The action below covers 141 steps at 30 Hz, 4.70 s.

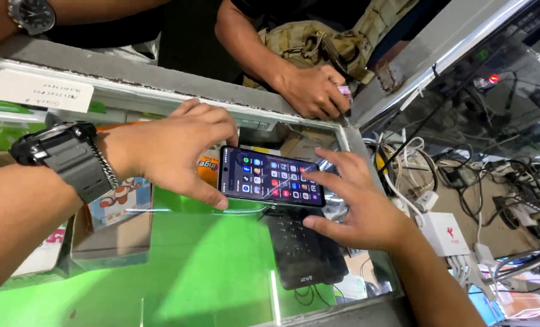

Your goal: Testing a smartphone's touchscreen interface and functionality followed by counting paper currency at a service desk.

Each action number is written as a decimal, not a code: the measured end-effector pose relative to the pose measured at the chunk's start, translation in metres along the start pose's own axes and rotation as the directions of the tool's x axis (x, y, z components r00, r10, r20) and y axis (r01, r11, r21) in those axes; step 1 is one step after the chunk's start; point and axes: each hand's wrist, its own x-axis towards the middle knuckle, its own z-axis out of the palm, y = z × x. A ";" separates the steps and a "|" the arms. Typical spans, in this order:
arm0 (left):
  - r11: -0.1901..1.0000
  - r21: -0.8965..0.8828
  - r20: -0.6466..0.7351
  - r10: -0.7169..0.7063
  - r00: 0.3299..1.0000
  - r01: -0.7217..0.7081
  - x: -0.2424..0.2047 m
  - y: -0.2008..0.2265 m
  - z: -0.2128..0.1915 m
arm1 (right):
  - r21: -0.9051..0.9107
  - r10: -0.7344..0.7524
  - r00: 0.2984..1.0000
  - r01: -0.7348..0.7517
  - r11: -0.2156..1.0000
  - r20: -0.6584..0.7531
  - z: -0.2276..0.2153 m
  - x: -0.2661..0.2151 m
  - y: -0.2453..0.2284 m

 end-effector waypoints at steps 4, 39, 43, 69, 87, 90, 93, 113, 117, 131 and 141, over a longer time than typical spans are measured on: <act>1.000 0.006 0.004 0.000 1.000 0.000 0.000 0.000 0.000 | 0.001 -0.036 0.999 0.036 0.999 0.021 0.005 0.001 -0.002; 0.990 -0.138 -0.019 0.030 0.999 -0.032 -0.001 -0.001 -0.005 | 0.207 0.308 0.941 -0.331 0.921 0.139 -0.009 0.008 0.017; 0.989 -0.140 -0.018 0.034 0.999 -0.036 0.000 -0.001 -0.006 | 0.207 0.302 0.945 -0.322 0.924 0.124 -0.010 0.008 0.015; 0.981 -0.176 0.052 -0.071 0.996 0.079 0.001 0.003 -0.009 | 0.209 0.351 0.919 -0.384 0.899 0.181 -0.019 0.009 0.004; 0.975 -0.195 0.076 -0.090 0.993 0.103 -0.001 0.009 -0.014 | 0.225 0.340 0.927 -0.369 0.902 0.159 -0.015 0.008 0.008; 0.970 -0.200 0.097 -0.123 0.988 0.140 -0.003 0.015 -0.020 | 0.266 0.098 0.990 -0.068 0.962 -0.099 -0.002 0.003 0.023; 0.969 -0.213 0.089 -0.110 0.990 0.127 -0.002 0.015 -0.021 | 0.272 0.108 0.990 -0.080 0.959 -0.089 -0.005 0.002 0.025; 0.958 -0.196 0.125 -0.186 0.975 0.208 -0.001 0.025 -0.029 | 0.360 0.063 0.990 -0.013 0.933 -0.128 -0.012 -0.003 0.009; 0.962 -0.201 0.100 -0.166 0.981 0.183 -0.001 0.025 -0.027 | 0.332 0.081 0.995 -0.057 0.941 -0.057 -0.013 0.000 0.002; 0.995 -0.101 0.024 -0.004 1.000 0.006 -0.003 0.011 -0.012 | 0.216 0.033 0.995 -0.012 0.976 -0.095 0.000 0.003 0.014; 0.998 0.016 0.002 0.054 0.999 -0.054 -0.001 0.001 -0.005 | 0.227 0.294 0.949 -0.312 0.922 0.111 -0.013 0.005 0.006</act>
